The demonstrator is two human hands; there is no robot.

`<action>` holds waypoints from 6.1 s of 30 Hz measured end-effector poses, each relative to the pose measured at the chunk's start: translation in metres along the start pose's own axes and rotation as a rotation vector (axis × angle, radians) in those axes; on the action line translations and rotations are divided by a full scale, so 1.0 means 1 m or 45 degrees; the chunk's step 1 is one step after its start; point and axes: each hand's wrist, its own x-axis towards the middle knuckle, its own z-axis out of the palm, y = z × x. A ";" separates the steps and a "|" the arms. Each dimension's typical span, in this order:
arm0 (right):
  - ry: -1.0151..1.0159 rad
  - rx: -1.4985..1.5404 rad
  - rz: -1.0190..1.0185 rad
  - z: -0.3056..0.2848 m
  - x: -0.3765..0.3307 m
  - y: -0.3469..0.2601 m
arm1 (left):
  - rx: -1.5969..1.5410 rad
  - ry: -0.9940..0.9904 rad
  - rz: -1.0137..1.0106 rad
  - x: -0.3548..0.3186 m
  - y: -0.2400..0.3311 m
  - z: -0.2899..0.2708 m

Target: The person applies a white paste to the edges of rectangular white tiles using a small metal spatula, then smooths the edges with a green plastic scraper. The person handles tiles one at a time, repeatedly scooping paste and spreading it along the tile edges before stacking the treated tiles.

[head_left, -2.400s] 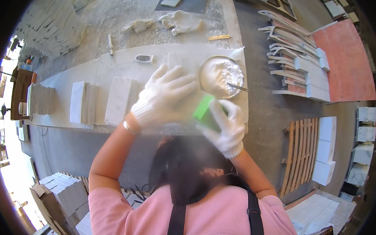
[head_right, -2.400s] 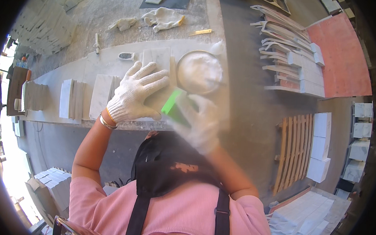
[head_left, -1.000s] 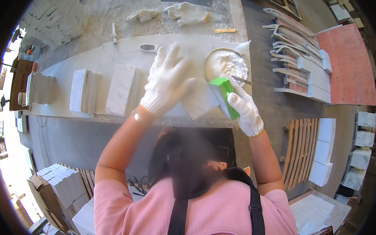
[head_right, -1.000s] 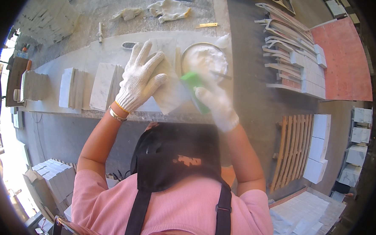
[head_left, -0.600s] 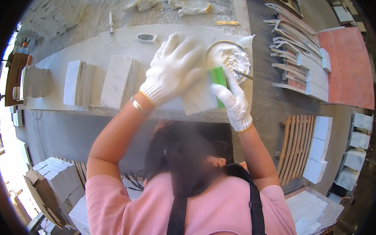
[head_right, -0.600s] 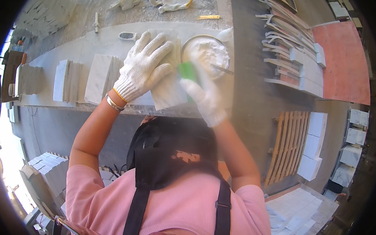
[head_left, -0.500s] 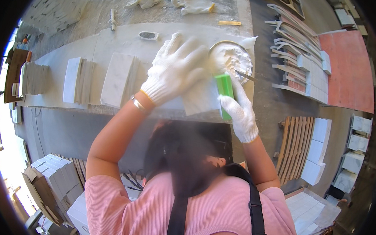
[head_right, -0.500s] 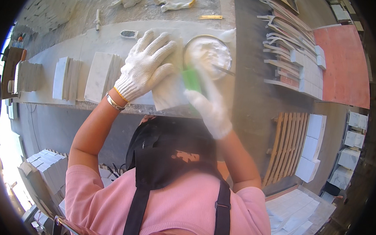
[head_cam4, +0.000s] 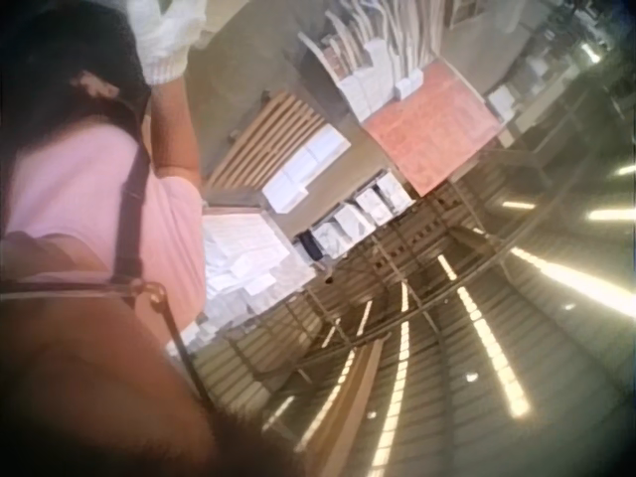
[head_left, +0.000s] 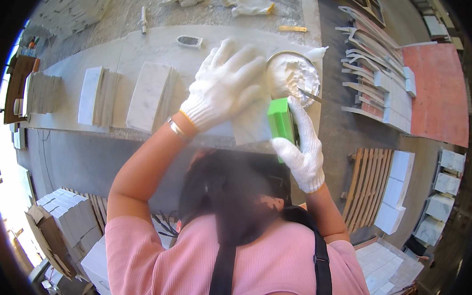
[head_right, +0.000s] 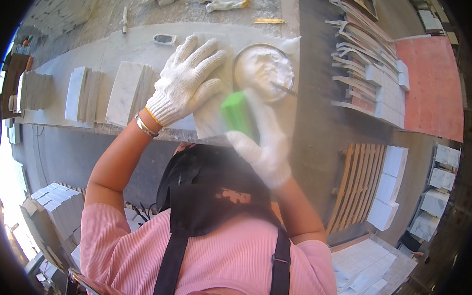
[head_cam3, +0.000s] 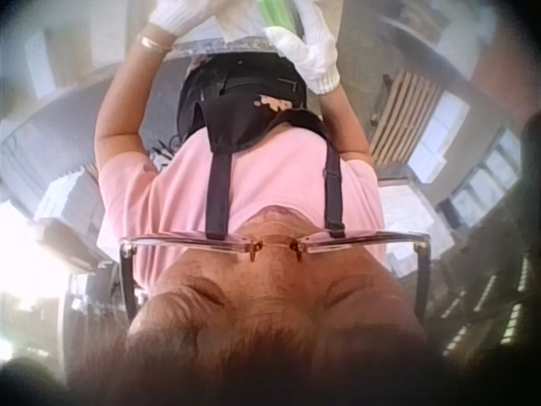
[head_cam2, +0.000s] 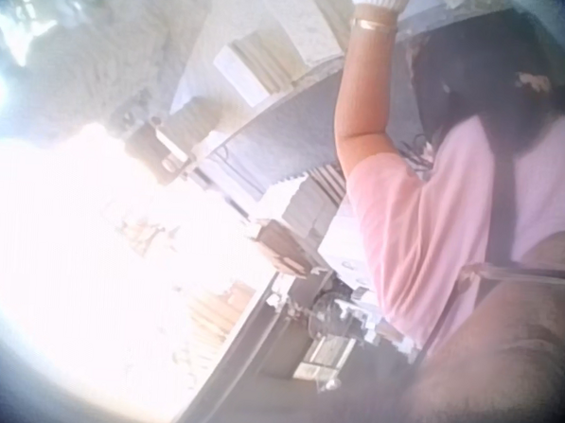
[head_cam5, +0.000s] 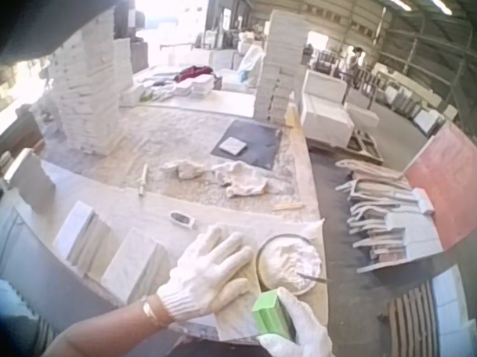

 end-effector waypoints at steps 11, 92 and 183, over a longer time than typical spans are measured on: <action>-0.013 -0.146 -0.135 -0.001 0.003 0.004 | -0.016 -0.017 0.021 0.001 -0.002 -0.002; 0.054 0.350 0.164 -0.001 -0.021 0.019 | -1.743 0.111 -0.994 -0.110 0.076 -0.031; 0.082 0.439 0.307 -0.005 -0.012 0.032 | -1.899 -0.516 -1.059 -0.125 0.069 -0.010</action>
